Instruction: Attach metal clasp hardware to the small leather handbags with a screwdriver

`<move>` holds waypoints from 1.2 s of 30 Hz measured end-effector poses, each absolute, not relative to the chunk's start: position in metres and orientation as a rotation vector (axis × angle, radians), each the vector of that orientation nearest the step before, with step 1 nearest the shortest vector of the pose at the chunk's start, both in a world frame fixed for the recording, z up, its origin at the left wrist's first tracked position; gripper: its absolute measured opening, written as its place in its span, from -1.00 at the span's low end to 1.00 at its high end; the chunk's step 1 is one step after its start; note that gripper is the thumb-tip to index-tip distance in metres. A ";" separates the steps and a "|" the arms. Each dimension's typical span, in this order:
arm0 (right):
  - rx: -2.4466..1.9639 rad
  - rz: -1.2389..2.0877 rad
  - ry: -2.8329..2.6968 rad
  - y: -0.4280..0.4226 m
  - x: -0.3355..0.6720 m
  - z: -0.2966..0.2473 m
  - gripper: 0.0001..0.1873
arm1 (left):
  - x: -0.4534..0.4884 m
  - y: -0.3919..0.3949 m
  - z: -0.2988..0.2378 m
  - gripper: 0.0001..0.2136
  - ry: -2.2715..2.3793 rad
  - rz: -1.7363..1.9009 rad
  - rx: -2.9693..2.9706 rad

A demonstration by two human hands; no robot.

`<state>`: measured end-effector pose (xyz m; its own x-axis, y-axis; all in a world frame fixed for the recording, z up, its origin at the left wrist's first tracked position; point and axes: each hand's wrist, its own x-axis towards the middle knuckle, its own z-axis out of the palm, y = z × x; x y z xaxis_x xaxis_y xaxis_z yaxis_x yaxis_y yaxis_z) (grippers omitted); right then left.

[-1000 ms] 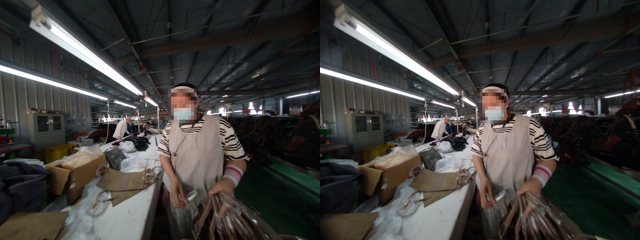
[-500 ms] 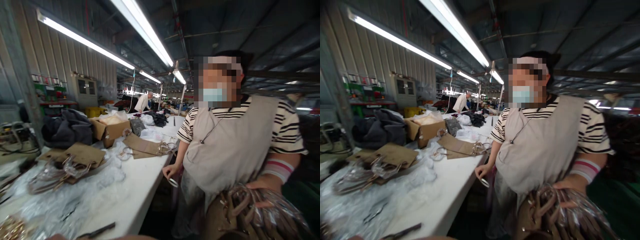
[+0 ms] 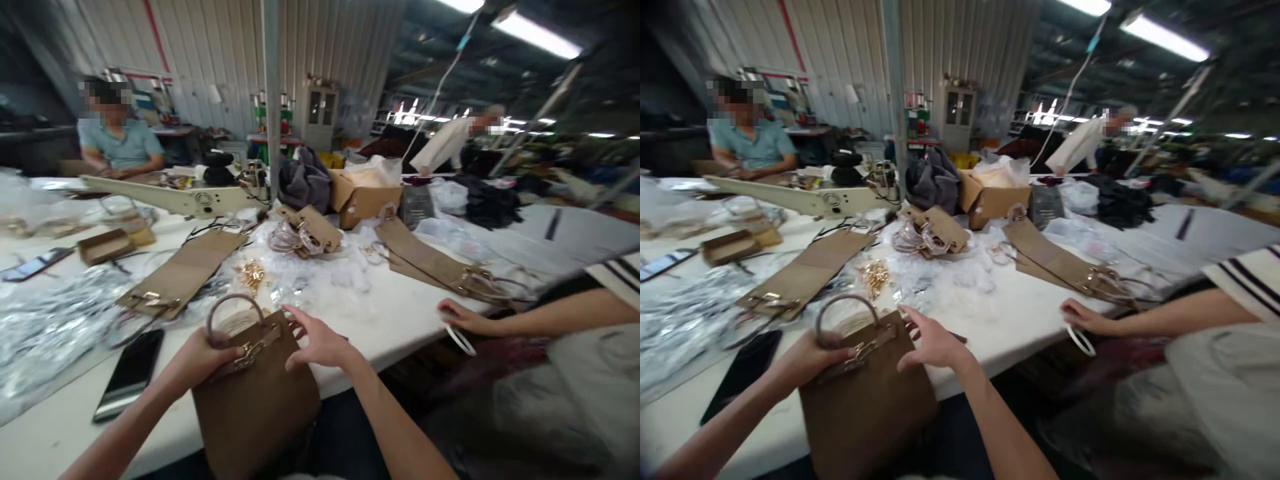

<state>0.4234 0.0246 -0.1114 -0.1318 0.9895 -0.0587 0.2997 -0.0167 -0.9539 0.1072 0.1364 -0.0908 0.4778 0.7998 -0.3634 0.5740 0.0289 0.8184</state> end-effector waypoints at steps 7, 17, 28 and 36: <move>-1.437 0.772 -1.418 0.025 0.372 -0.127 -0.21 | 0.119 0.133 -0.091 -0.60 1.250 0.247 1.736; -1.207 1.248 -1.150 0.039 0.369 -0.128 -0.47 | 0.102 0.128 -0.102 -0.54 1.226 0.245 1.677; -1.371 0.992 -0.971 0.040 0.342 -0.136 -0.61 | 0.109 0.123 -0.087 -0.66 1.283 0.286 1.730; -1.240 1.106 -0.957 0.039 0.343 -0.137 -0.49 | 0.101 0.127 -0.096 -0.58 1.220 0.262 1.693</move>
<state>0.3429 0.0391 -0.1371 0.2202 0.9750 -0.0304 -0.1100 -0.0062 -0.9939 0.1014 0.1269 -0.0962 0.4696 0.8111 -0.3486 0.5965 -0.0004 0.8026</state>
